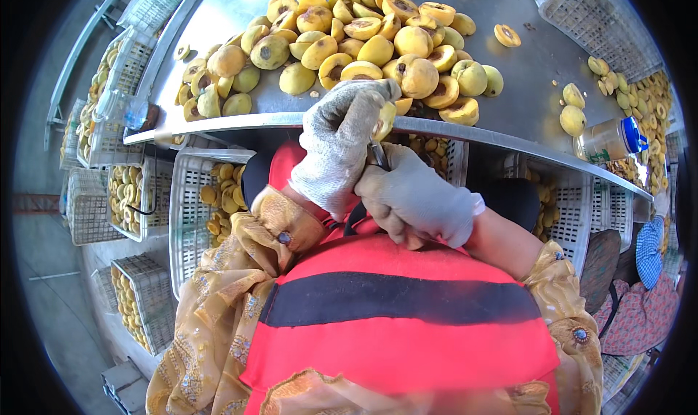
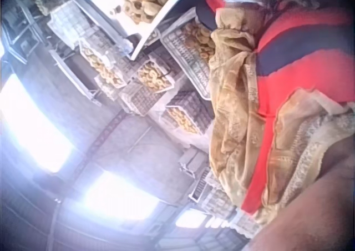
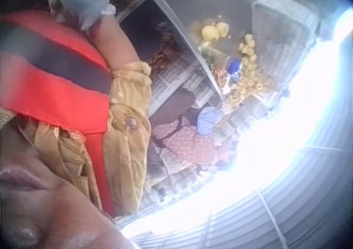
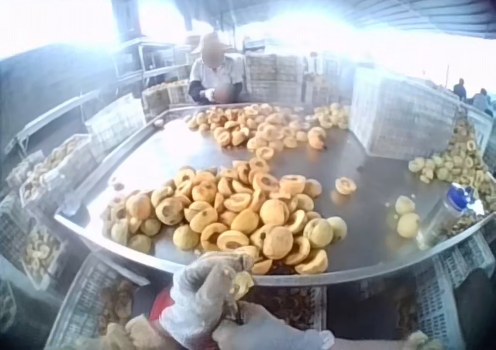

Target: The person sits at a metal table and uses a small knife to cut open yellow apricots, remove the pits, and place the fruit halves into white plastic crates. The person handles the apricots one by one, separating the flesh from the stone.

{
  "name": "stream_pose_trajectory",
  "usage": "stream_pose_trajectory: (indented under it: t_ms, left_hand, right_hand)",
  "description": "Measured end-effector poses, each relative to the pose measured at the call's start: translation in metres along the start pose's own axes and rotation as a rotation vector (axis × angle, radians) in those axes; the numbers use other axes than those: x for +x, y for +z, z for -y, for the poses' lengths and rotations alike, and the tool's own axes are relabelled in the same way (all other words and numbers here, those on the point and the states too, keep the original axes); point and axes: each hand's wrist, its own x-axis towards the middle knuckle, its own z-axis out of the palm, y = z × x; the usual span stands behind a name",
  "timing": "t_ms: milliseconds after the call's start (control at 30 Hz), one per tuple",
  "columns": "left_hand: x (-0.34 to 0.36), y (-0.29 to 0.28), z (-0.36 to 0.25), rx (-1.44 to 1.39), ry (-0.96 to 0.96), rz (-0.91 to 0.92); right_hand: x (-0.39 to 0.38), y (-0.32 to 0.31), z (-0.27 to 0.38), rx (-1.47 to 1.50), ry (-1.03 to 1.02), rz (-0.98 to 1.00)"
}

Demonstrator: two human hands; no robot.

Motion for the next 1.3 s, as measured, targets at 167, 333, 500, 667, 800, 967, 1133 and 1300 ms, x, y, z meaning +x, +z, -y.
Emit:
stream_pose_trajectory:
  t_ms: [167, 333, 500, 667, 800, 967, 1133, 1300]
  left_hand:
    - [0.005, -0.008, -0.026, -0.201, -0.266, 0.255]
    - [0.001, -0.017, -0.023, -0.095, -0.281, 0.312]
    - [-0.012, -0.013, -0.028, -0.275, -0.404, 0.263]
    - [-0.018, 0.000, -0.023, -0.596, -0.329, 0.113]
    - [-0.001, -0.001, -0.015, -0.837, -0.340, -0.054]
    - [0.001, -0.047, -0.016, -0.553, -0.180, -0.295]
    - [-0.053, -0.176, -0.056, 0.349, -0.312, -0.300]
    - [-0.093, -0.254, -0.052, 1.563, -0.236, -0.444]
  right_hand:
    - [-0.005, -0.024, -0.004, 0.236, 0.018, 0.315]
    - [-0.012, -0.015, 0.005, 0.179, 0.071, 0.219]
    - [-0.013, -0.012, 0.000, 0.122, 0.125, 0.205]
    - [-0.014, -0.010, -0.003, 0.169, 0.107, 0.219]
    - [-0.009, 0.005, -0.002, -0.003, 0.088, 0.271]
    - [-0.005, 0.001, -0.002, -0.089, 0.056, 0.120]
    - [-0.003, -0.034, -0.027, -0.171, -0.129, -0.022]
    - [-0.018, -0.065, -0.042, 0.035, -0.193, -0.303]
